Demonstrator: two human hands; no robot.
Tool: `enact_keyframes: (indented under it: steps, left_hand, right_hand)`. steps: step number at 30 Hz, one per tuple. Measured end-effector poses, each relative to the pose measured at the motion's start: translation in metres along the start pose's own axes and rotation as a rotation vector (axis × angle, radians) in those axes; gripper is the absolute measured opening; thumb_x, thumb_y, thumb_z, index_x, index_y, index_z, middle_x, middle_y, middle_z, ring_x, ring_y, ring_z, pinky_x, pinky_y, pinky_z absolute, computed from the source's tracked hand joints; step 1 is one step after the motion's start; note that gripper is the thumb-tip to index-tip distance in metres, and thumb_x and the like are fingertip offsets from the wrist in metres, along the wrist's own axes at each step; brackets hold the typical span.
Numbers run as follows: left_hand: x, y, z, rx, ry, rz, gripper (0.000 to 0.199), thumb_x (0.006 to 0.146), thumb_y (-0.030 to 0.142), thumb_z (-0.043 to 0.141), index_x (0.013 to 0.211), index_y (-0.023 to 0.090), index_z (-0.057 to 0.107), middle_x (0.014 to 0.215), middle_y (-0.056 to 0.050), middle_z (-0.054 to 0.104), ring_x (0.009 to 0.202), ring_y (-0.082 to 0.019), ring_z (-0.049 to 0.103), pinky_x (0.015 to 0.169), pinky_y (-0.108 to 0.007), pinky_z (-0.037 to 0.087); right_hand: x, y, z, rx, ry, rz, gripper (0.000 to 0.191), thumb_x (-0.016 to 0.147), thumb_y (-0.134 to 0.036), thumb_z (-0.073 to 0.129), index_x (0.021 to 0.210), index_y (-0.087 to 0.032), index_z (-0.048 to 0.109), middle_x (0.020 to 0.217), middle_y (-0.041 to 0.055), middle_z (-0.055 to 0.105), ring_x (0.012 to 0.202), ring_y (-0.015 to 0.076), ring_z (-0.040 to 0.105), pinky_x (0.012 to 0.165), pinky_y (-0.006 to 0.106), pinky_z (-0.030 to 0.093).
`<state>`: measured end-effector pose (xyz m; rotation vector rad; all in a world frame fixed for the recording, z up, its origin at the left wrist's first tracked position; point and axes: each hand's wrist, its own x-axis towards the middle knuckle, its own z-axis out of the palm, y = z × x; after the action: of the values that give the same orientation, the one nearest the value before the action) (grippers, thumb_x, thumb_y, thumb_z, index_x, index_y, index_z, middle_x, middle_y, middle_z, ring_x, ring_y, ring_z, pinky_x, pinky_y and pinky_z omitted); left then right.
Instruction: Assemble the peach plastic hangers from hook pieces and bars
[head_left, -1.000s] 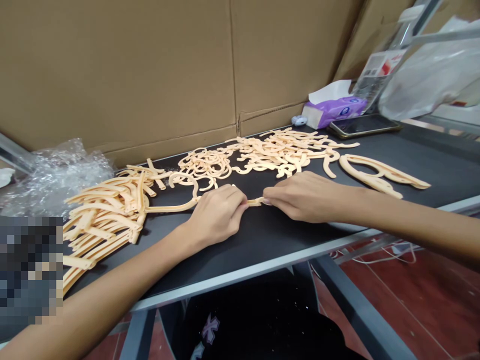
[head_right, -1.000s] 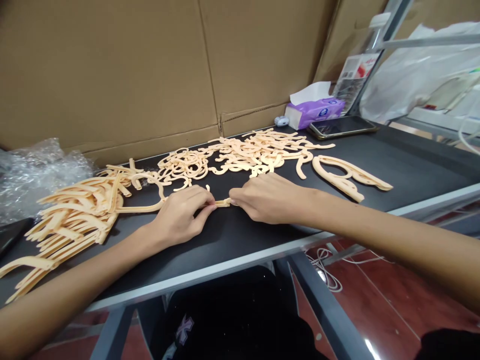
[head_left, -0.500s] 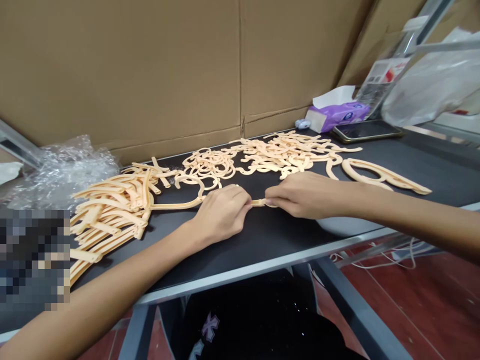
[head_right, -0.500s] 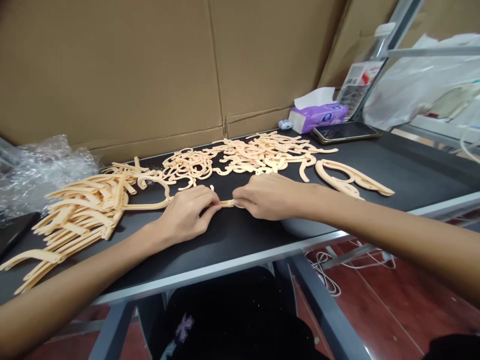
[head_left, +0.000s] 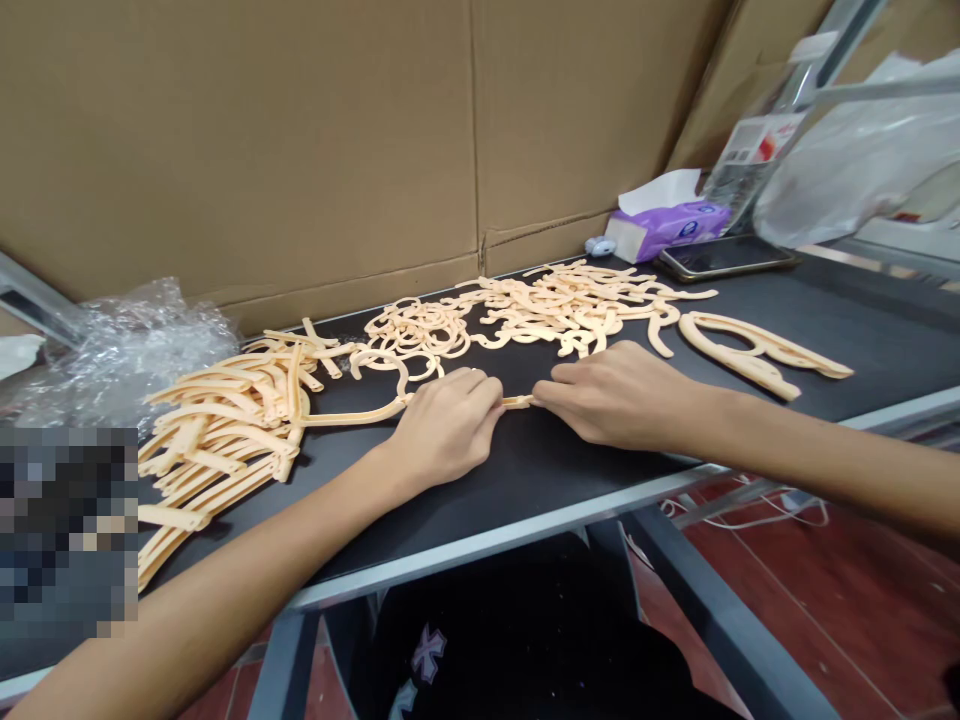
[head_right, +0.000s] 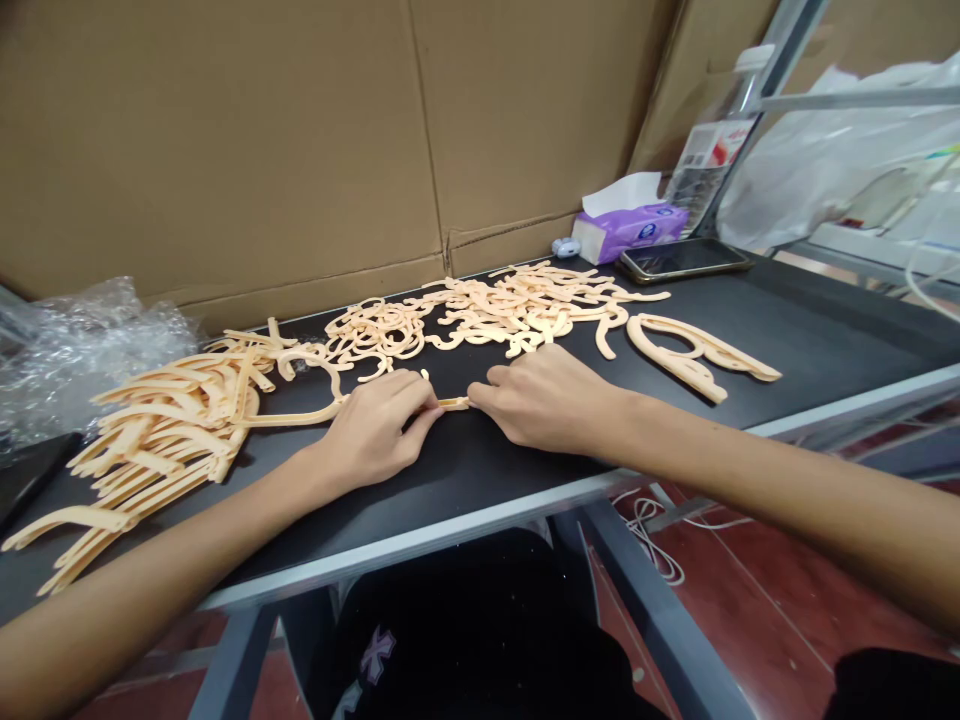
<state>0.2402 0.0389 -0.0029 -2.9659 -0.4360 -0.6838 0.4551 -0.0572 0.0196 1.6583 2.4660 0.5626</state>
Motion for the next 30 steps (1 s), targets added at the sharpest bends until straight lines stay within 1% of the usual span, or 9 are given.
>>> enact_keyframes:
  steps: [5, 8, 10, 12, 15, 18, 20, 23, 30]
  left_hand:
    - [0.000, 0.001, 0.001, -0.056, 0.008, -0.023, 0.019, 0.102, 0.020, 0.051, 0.084, 0.018, 0.057, 0.084, -0.005, 0.066, 0.078, -0.019, 0.061, 0.071, -0.032, 0.047]
    - [0.000, 0.001, 0.001, -0.082, 0.034, -0.007, 0.017, 0.103, 0.020, 0.051, 0.087, 0.018, 0.057, 0.086, -0.004, 0.066, 0.077, -0.018, 0.061, 0.070, -0.031, 0.048]
    - [0.000, 0.000, 0.001, -0.089, 0.042, 0.007, 0.016, 0.103, 0.020, 0.050, 0.089, 0.018, 0.058, 0.087, -0.005, 0.066, 0.078, -0.018, 0.061, 0.070, -0.031, 0.048]
    - [0.000, -0.001, 0.001, -0.084, 0.048, 0.024, 0.017, 0.103, 0.019, 0.049, 0.089, 0.018, 0.058, 0.087, -0.005, 0.066, 0.078, -0.018, 0.062, 0.070, -0.031, 0.048]
    - [0.000, -0.002, 0.002, -0.064, 0.060, 0.041, 0.017, 0.102, 0.017, 0.049, 0.088, 0.017, 0.059, 0.085, -0.005, 0.066, 0.078, -0.019, 0.061, 0.069, -0.031, 0.047]
    - [-0.001, -0.002, 0.002, -0.053, 0.071, 0.051, 0.018, 0.102, 0.017, 0.049, 0.088, 0.017, 0.059, 0.085, -0.005, 0.066, 0.077, -0.019, 0.061, 0.068, -0.031, 0.047]
    - [-0.001, -0.002, 0.002, -0.055, 0.080, 0.059, 0.018, 0.103, 0.017, 0.049, 0.088, 0.016, 0.059, 0.085, -0.006, 0.066, 0.077, -0.018, 0.061, 0.068, -0.030, 0.048]
    - [-0.002, -0.002, 0.002, -0.062, 0.092, 0.068, 0.019, 0.104, 0.017, 0.047, 0.089, 0.016, 0.060, 0.085, -0.006, 0.066, 0.077, -0.018, 0.061, 0.069, -0.030, 0.049]
    - [-0.001, -0.001, 0.003, -0.093, 0.093, 0.071, 0.018, 0.102, 0.012, 0.045, 0.096, 0.016, 0.062, 0.094, -0.009, 0.070, 0.087, -0.020, 0.065, 0.077, -0.033, 0.055]
  right_hand:
    - [-0.011, -0.003, 0.026, 0.237, 0.275, 0.079, 0.033, 0.105, -0.027, 0.048, 0.084, -0.016, 0.071, 0.070, 0.0053, 0.067, 0.059, 0.0183, 0.062, 0.053, 0.032, 0.026]
    - [-0.014, -0.002, 0.033, 0.507, 0.414, 0.130, 0.031, 0.105, -0.031, 0.050, 0.092, -0.016, 0.074, 0.079, 0.0065, 0.069, 0.072, 0.0192, 0.066, 0.064, 0.032, 0.041]
    - [-0.015, 0.004, 0.031, 0.675, 0.461, 0.169, 0.030, 0.104, -0.032, 0.053, 0.088, -0.018, 0.074, 0.083, 0.0064, 0.070, 0.077, 0.0186, 0.066, 0.071, 0.032, 0.047]
    - [-0.014, 0.015, 0.027, 0.736, 0.474, 0.235, 0.036, 0.103, -0.034, 0.052, 0.076, -0.020, 0.070, 0.080, 0.0056, 0.070, 0.075, 0.0184, 0.064, 0.072, 0.033, 0.048]
    - [-0.009, 0.042, 0.026, 0.590, 0.496, 0.348, 0.040, 0.101, -0.036, 0.050, 0.068, -0.022, 0.066, 0.075, 0.0059, 0.069, 0.073, 0.0213, 0.062, 0.072, 0.037, 0.047]
    - [-0.003, 0.069, 0.037, 0.419, 0.490, 0.288, 0.025, 0.092, -0.028, 0.055, 0.085, -0.021, 0.078, 0.092, 0.0104, 0.074, 0.094, 0.0289, 0.065, 0.088, 0.044, 0.048]
    - [0.001, 0.080, 0.047, 0.348, 0.432, 0.203, 0.030, 0.088, -0.025, 0.055, 0.097, -0.020, 0.083, 0.099, 0.0133, 0.073, 0.100, 0.0320, 0.063, 0.093, 0.048, 0.047]
    - [0.005, 0.084, 0.055, 0.289, 0.351, 0.155, 0.035, 0.090, -0.026, 0.053, 0.105, -0.021, 0.084, 0.106, 0.0150, 0.071, 0.102, 0.0330, 0.060, 0.095, 0.051, 0.046]
    - [0.014, 0.085, 0.053, 0.328, 0.249, 0.126, 0.034, 0.096, -0.033, 0.052, 0.099, -0.019, 0.083, 0.104, 0.0148, 0.072, 0.102, 0.0310, 0.060, 0.097, 0.048, 0.044]
